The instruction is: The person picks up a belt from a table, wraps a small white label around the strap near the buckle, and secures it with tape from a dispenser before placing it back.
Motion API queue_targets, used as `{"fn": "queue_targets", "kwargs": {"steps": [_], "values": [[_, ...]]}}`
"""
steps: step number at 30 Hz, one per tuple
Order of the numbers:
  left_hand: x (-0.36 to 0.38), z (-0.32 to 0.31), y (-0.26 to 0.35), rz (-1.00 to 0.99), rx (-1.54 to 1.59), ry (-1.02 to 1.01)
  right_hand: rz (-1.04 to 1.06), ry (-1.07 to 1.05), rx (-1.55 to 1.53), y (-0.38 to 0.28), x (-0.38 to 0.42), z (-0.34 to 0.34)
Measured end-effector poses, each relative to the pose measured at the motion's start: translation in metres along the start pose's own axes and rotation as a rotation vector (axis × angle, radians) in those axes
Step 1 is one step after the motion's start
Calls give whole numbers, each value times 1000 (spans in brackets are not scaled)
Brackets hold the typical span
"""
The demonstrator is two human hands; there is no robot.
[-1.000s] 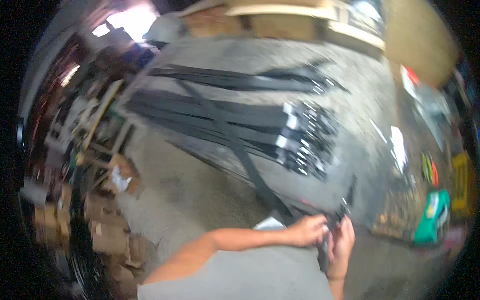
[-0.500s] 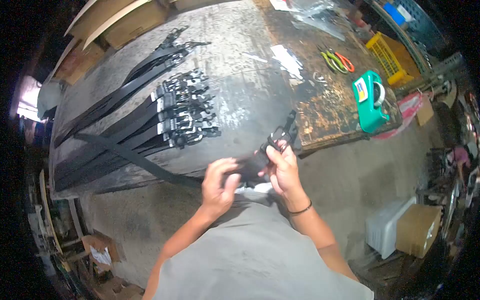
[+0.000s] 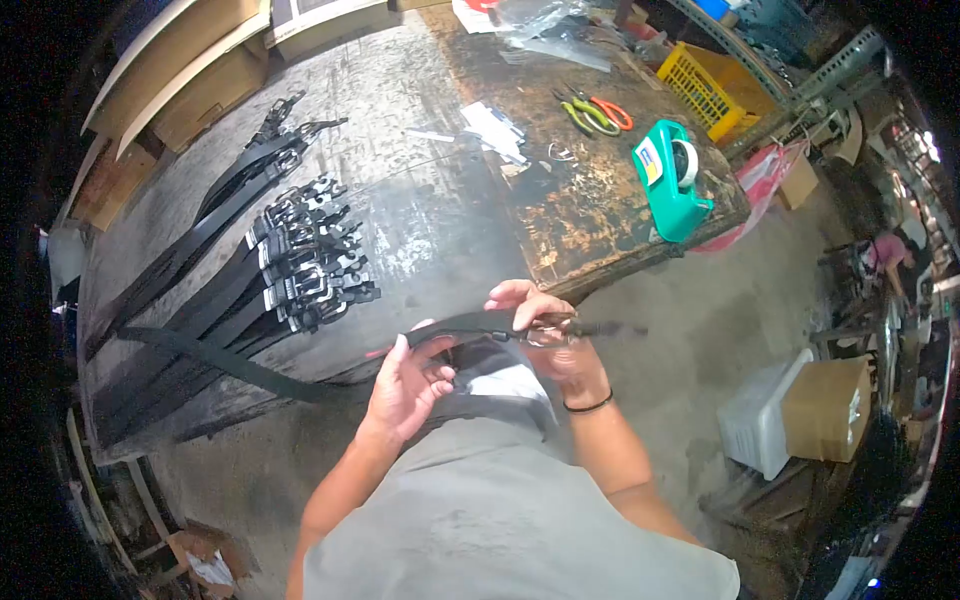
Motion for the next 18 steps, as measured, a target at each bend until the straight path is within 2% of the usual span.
{"fn": "queue_targets", "kwargs": {"steps": [4, 7, 11, 13, 15, 17, 18], "values": [[3, -6, -1, -17, -17, 9, 63, -50, -35, 1, 1, 6], [3, -8, -2, -42, 1, 12, -32, 117, -47, -3, 1, 4], [5, -8, -3, -68, -50, 39, -17, 109, -18, -8, 4, 4], [6, -4, -6, -73, -78, 35, 72, -18, 72, -11, 4, 6], [6, -13, 0, -114, -75, 44, 72, 45, 162, -20, 7, -1], [7, -12, 6, -148, 72, 51, 77, 32, 149, -20, 15, 3], [8, -9, 12, -162, 146, 57, 143, 5, 174, -21, 15, 7]]}}
Point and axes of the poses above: each hand's wrist, its own x-axis away from the middle knuckle, its own z-axis out of the back of the hand, y = z × x, the point moved 2 cm from there along -x, towards the middle knuckle, and after that the axes turned 10 degrees about -z, right-handed, at the moved point
